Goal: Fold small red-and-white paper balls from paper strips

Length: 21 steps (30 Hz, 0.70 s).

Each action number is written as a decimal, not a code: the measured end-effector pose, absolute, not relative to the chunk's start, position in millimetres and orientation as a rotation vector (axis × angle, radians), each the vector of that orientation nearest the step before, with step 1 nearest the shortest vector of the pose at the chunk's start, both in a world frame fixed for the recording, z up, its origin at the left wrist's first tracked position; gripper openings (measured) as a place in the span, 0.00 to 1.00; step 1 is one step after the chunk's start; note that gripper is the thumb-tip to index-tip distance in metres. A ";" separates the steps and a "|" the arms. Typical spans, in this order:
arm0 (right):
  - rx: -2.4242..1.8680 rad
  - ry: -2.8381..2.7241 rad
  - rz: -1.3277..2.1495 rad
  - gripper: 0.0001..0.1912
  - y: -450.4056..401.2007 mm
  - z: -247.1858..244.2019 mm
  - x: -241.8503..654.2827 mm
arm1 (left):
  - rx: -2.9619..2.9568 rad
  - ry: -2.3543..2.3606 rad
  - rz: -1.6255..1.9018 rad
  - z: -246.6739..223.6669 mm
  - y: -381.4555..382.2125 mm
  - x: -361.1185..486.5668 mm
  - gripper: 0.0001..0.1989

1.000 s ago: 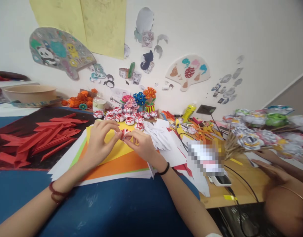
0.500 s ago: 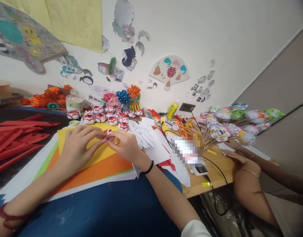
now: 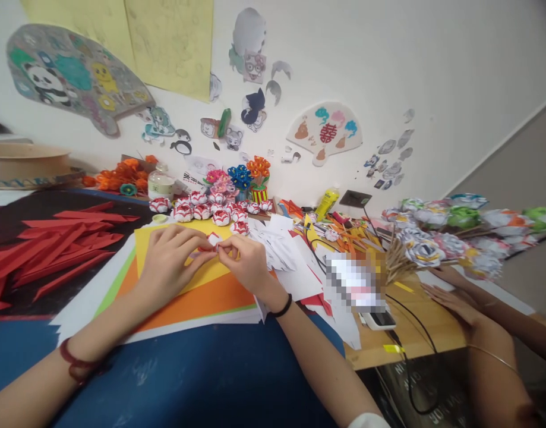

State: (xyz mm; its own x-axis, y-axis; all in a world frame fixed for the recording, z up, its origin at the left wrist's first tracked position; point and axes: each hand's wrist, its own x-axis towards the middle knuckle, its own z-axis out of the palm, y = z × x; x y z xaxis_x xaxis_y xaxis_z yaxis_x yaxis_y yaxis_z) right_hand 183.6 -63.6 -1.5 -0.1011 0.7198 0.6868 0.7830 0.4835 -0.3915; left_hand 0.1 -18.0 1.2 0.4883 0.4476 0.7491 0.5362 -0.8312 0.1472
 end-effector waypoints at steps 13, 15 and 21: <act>-1.158 -1.802 0.042 0.07 -66.4 -0.7 182.5 | -2.648 -0.872 -1.144 7.3 -27.3 1.0 0.09; -1.156 -1.794 0.058 0.07 -66.6 -0.1 182.6 | -2.641 -0.886 -1.135 7.2 -27.6 0.8 0.09; -1.156 -1.792 0.036 0.08 -67.4 0.6 181.9 | -2.525 -0.871 -1.063 5.5 -27.6 2.5 0.07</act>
State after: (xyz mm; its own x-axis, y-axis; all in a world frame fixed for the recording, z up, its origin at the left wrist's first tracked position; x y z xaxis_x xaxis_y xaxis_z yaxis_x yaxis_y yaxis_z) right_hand 181.9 -67.4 0.6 -0.0824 0.7123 0.6970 0.6836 0.5493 -0.4806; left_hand 2.5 -27.6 5.5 0.5509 0.4252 0.7181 0.6204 -0.7842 -0.0115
